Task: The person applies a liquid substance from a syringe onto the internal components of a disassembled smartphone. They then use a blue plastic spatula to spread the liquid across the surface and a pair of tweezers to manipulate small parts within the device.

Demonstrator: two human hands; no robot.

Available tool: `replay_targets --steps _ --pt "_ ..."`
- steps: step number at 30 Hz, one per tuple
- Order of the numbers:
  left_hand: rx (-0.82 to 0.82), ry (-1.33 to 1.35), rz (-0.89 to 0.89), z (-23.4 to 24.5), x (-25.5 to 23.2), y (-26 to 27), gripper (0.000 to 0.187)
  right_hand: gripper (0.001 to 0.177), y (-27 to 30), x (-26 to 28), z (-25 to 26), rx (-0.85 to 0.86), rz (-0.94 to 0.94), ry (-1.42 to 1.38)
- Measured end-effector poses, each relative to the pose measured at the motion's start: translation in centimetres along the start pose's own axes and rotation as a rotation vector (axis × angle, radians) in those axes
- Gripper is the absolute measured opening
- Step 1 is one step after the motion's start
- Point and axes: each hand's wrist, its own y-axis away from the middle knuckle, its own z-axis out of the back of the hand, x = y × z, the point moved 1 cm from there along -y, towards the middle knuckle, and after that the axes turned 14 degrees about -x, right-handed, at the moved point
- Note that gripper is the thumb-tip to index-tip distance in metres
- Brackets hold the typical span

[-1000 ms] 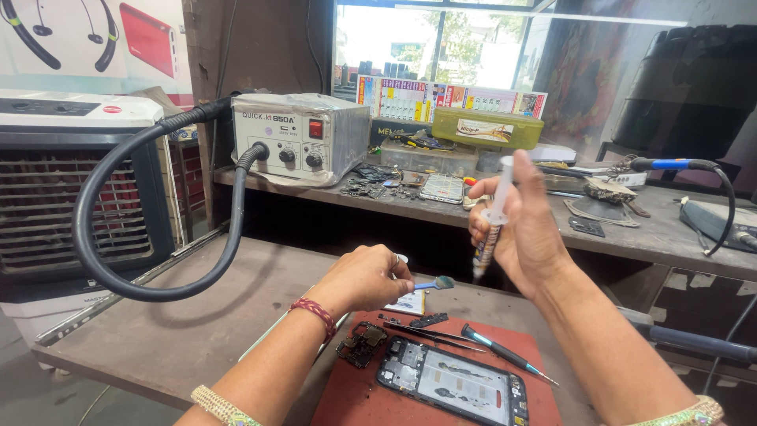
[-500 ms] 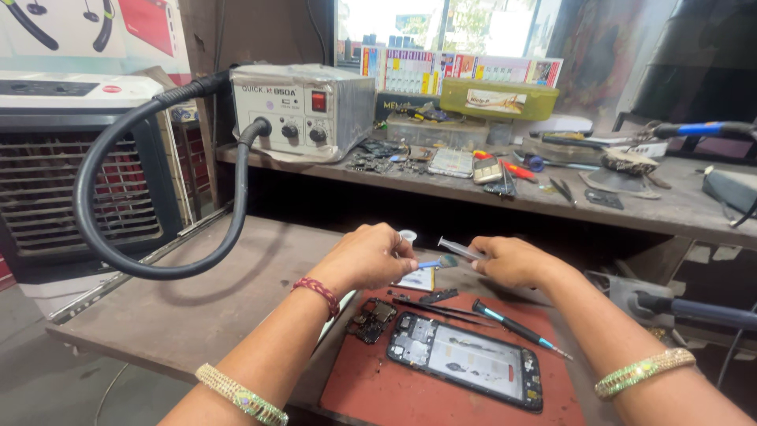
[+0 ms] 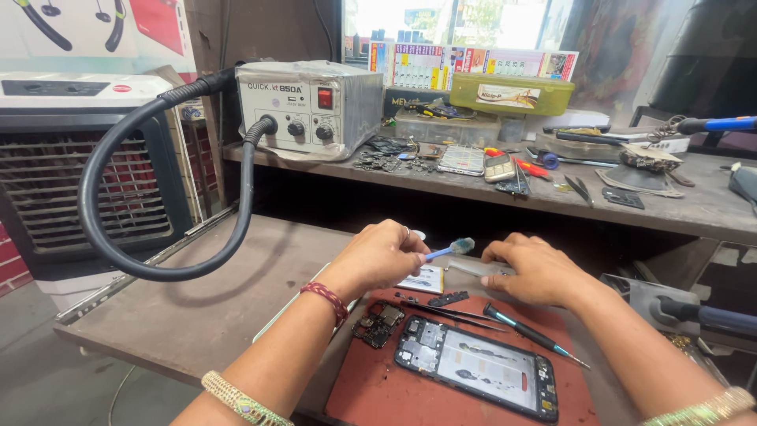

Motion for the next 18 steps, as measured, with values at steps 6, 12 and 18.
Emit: replay_targets --steps 6,12,18 --pt "0.205 0.595 0.093 -2.1 0.7 -2.4 0.019 0.041 1.9 2.8 3.9 -0.012 0.031 -0.421" --pt "0.272 1.065 0.316 -3.6 -0.1 -2.7 0.015 0.031 3.7 3.7 4.9 0.216 -0.206 -0.945" --pt "0.216 1.005 0.227 -5.1 0.0 -1.4 0.024 0.022 4.8 2.6 4.7 0.156 -0.213 -1.018"
